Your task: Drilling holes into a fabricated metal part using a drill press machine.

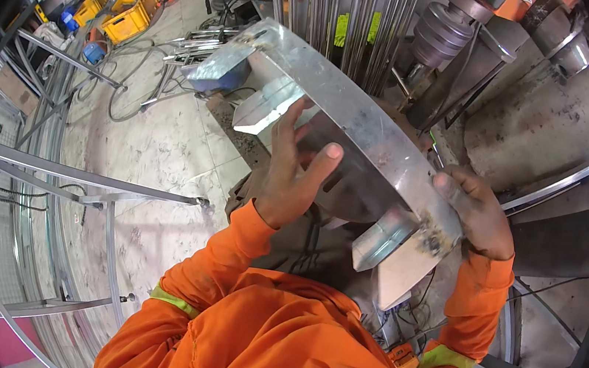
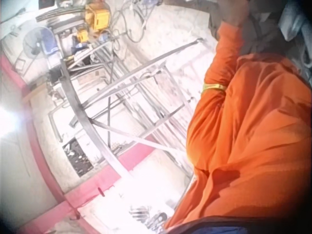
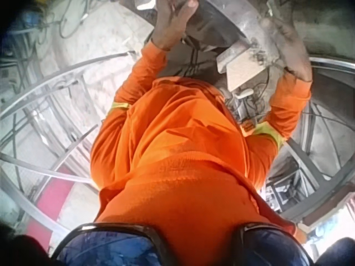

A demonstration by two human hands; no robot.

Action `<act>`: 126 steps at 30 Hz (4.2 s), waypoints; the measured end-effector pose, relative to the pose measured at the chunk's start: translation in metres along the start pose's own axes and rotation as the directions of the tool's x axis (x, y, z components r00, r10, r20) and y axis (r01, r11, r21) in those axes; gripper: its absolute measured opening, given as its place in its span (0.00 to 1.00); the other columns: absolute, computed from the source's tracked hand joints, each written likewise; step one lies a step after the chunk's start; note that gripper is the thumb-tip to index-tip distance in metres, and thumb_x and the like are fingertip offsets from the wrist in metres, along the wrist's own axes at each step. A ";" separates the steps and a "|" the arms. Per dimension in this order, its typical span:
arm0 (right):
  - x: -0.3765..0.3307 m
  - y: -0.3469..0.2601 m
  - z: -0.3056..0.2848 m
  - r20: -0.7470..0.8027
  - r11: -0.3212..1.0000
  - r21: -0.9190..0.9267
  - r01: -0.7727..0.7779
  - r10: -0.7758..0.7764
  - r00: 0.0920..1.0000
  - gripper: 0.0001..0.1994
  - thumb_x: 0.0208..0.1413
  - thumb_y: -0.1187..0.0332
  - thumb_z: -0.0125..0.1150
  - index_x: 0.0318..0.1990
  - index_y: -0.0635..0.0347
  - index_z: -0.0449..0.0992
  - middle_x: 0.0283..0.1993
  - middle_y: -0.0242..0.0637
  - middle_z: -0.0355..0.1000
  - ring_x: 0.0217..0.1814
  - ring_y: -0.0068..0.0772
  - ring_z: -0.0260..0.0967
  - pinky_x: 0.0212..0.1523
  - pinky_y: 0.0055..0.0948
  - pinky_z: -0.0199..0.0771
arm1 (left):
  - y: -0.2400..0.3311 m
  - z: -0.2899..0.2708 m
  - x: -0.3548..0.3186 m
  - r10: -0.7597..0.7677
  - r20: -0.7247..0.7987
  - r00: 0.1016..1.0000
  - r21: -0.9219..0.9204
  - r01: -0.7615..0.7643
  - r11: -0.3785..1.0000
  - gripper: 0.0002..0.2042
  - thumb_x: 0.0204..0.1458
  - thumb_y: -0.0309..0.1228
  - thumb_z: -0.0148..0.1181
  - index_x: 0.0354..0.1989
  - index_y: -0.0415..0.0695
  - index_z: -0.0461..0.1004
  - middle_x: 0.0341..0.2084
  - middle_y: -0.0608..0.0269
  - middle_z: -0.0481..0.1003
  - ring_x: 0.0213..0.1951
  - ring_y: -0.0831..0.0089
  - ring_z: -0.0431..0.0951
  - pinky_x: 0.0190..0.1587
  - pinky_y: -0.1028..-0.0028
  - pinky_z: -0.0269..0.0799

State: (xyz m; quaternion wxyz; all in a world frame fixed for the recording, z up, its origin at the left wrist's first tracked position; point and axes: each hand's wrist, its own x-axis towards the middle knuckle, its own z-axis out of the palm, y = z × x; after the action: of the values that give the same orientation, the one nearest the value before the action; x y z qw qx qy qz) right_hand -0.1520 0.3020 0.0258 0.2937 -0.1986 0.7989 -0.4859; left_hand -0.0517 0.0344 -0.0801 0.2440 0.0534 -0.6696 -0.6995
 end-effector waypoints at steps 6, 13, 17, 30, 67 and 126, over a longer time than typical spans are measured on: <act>-0.022 -0.005 0.029 -0.009 0.998 0.060 -0.003 0.004 1.000 0.19 0.67 0.53 0.58 0.47 0.64 0.77 0.38 0.26 0.75 0.39 0.14 0.67 0.42 0.20 0.68 | 0.016 0.007 0.004 0.081 0.136 0.987 0.097 -0.095 0.991 0.45 0.57 0.45 0.66 0.74 0.38 0.44 0.66 0.44 0.53 0.66 0.51 0.61 0.60 0.58 0.68; -0.035 0.011 0.069 -0.131 0.968 0.244 0.057 -0.025 0.991 0.14 0.69 0.56 0.56 0.40 0.60 0.74 0.33 0.20 0.63 0.36 0.12 0.57 0.38 0.17 0.58 | 0.014 0.003 0.014 0.030 0.235 0.972 -0.067 -0.014 0.998 0.46 0.56 0.45 0.67 0.74 0.37 0.45 0.68 0.47 0.54 0.64 0.54 0.64 0.56 0.61 0.70; -0.039 0.017 0.081 -0.182 0.960 0.249 0.124 -0.080 0.980 0.14 0.70 0.57 0.55 0.40 0.60 0.73 0.33 0.20 0.63 0.36 0.12 0.56 0.37 0.17 0.58 | 0.015 -0.008 0.018 0.000 0.269 0.963 -0.051 0.015 0.999 0.45 0.57 0.45 0.67 0.73 0.37 0.46 0.69 0.47 0.55 0.63 0.55 0.66 0.56 0.62 0.71; -0.047 0.014 0.124 0.133 0.801 0.597 -0.037 -0.053 0.990 0.16 0.71 0.55 0.53 0.46 0.62 0.71 0.42 0.25 0.69 0.43 0.13 0.61 0.45 0.20 0.66 | 0.058 -0.020 0.053 -0.093 0.595 0.798 0.162 -0.007 0.987 0.43 0.62 0.52 0.59 0.73 0.32 0.49 0.66 0.42 0.60 0.65 0.60 0.66 0.60 0.66 0.68; -0.013 0.042 0.167 0.123 0.274 0.959 -0.073 -0.169 0.978 0.14 0.67 0.60 0.60 0.51 0.60 0.73 0.43 0.31 0.75 0.40 0.23 0.74 0.37 0.25 0.75 | 0.107 0.031 0.095 -0.358 0.734 0.578 0.436 0.004 0.900 0.44 0.55 0.38 0.66 0.73 0.38 0.43 0.50 0.52 0.70 0.51 0.67 0.72 0.57 0.67 0.67; 0.121 0.121 0.201 -0.079 0.441 -0.813 0.381 -0.731 0.678 0.15 0.53 0.60 0.64 0.43 0.60 0.78 0.46 0.40 0.72 0.49 0.46 0.69 0.60 0.44 0.64 | 0.074 0.006 0.092 -0.124 0.508 0.852 0.861 -0.500 0.092 0.44 0.56 0.47 0.63 0.74 0.38 0.46 0.52 0.39 0.70 0.43 0.43 0.78 0.46 0.56 0.76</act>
State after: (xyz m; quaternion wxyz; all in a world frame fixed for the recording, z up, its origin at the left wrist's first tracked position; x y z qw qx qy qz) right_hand -0.1131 0.1512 -0.1874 -0.1763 -0.4482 0.8491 -0.2168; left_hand -0.1148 0.0031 0.0145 0.0714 -0.0566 -0.9955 -0.0276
